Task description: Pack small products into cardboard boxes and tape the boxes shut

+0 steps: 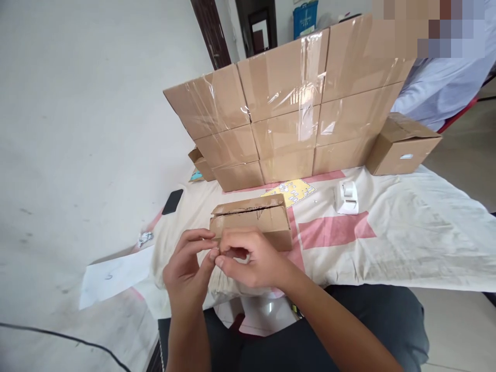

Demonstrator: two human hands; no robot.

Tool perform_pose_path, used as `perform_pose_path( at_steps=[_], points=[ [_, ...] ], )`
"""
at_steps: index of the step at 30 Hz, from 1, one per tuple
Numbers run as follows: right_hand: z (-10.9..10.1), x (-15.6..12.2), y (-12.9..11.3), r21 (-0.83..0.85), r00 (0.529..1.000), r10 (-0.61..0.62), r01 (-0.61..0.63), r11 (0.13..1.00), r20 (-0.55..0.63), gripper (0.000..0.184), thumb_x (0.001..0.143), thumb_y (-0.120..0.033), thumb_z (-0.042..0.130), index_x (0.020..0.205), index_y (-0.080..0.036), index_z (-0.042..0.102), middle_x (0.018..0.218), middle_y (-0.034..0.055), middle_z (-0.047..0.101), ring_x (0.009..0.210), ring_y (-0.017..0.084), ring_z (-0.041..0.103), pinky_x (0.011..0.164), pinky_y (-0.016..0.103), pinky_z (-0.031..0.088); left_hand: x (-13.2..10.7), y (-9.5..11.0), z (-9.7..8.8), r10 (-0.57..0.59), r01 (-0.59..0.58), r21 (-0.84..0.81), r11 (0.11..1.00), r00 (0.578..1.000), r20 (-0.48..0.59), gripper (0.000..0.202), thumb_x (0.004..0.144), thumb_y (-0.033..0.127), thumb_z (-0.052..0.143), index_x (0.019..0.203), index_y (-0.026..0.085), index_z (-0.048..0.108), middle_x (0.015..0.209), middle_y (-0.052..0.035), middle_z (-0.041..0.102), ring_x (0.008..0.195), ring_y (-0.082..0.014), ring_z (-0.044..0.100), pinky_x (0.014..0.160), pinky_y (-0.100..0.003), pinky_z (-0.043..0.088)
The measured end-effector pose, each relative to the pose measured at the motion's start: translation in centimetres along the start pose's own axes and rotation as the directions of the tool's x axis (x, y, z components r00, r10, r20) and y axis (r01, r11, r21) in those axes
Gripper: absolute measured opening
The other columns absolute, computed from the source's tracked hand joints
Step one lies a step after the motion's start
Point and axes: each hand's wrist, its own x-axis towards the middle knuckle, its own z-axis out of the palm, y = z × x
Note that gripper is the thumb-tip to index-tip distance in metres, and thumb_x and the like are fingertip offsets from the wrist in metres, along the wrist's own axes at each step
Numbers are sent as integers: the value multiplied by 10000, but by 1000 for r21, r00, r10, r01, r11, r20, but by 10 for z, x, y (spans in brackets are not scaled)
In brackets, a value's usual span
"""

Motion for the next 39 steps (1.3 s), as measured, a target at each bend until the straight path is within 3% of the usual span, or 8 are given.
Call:
perform_pose_path(
  at_steps=[6,10,12,14,18,26,34,39],
  points=[
    [-4,-1,10,-322,990,34,-77,944,-136,126,948,-289,625,901,-190,686,593,-60,480,510,89,413,514,243,340,-4,-2,5,73,-61,81,995,986,-152,97,954,126,639,926,215,666,977,-33,647,942,-166,639,840,-317,527],
    [-26,3,18,-712,950,-90,-160,683,-300,237,973,-311,590,1097,-171,736,681,5,652,648,166,595,685,319,477,-3,-3,-5,145,-126,80,989,937,-317,100,977,174,610,880,196,621,911,-30,621,897,-172,610,822,-329,500],
    [-38,5,22,-855,977,-34,-168,491,-211,270,992,-308,569,1149,-171,740,1028,99,772,1019,275,672,930,431,489,1,-8,-15,110,-91,90,992,966,-232,124,985,183,600,866,200,628,936,-34,639,929,-180,617,839,-332,491],
    [-47,6,25,-927,986,109,-154,341,-124,346,1012,-327,551,1273,-162,709,1349,124,706,1296,351,577,1096,520,403,9,-18,-27,25,-17,102,995,997,-77,167,1013,197,557,861,210,625,991,-34,655,986,-180,625,880,-331,481],
    [-49,2,33,-968,952,297,-137,211,-70,504,1065,-374,447,1471,-107,580,1545,134,565,1436,390,471,1183,564,311,32,-45,-43,-169,127,179,976,954,248,196,1053,289,500,898,234,606,1110,-29,657,1089,-182,611,910,-324,453],
    [-47,2,33,-976,954,294,-117,183,-59,498,1067,-382,433,1464,-126,588,1535,148,570,1425,388,470,1155,556,305,58,-81,-30,-316,177,314,933,821,475,87,1013,297,496,1009,255,573,1309,-51,600,1275,-232,529,1023,-398,415],
    [-48,1,33,-974,959,277,-116,194,-59,474,1066,-388,440,1422,-134,623,1515,152,586,1399,379,484,1147,547,301,48,-89,-26,-280,50,422,905,819,502,143,998,328,556,1125,265,540,1448,-77,513,1385,-247,435,1155,-471,361],
    [-48,2,33,-971,957,283,-128,200,-68,463,1060,-378,454,1409,-130,629,1514,148,587,1395,374,485,1145,540,298,47,-93,-27,-179,42,306,951,882,435,82,1002,303,569,1074,267,585,1422,-61,559,1357,-229,501,1136,-440,398]
  ],
)
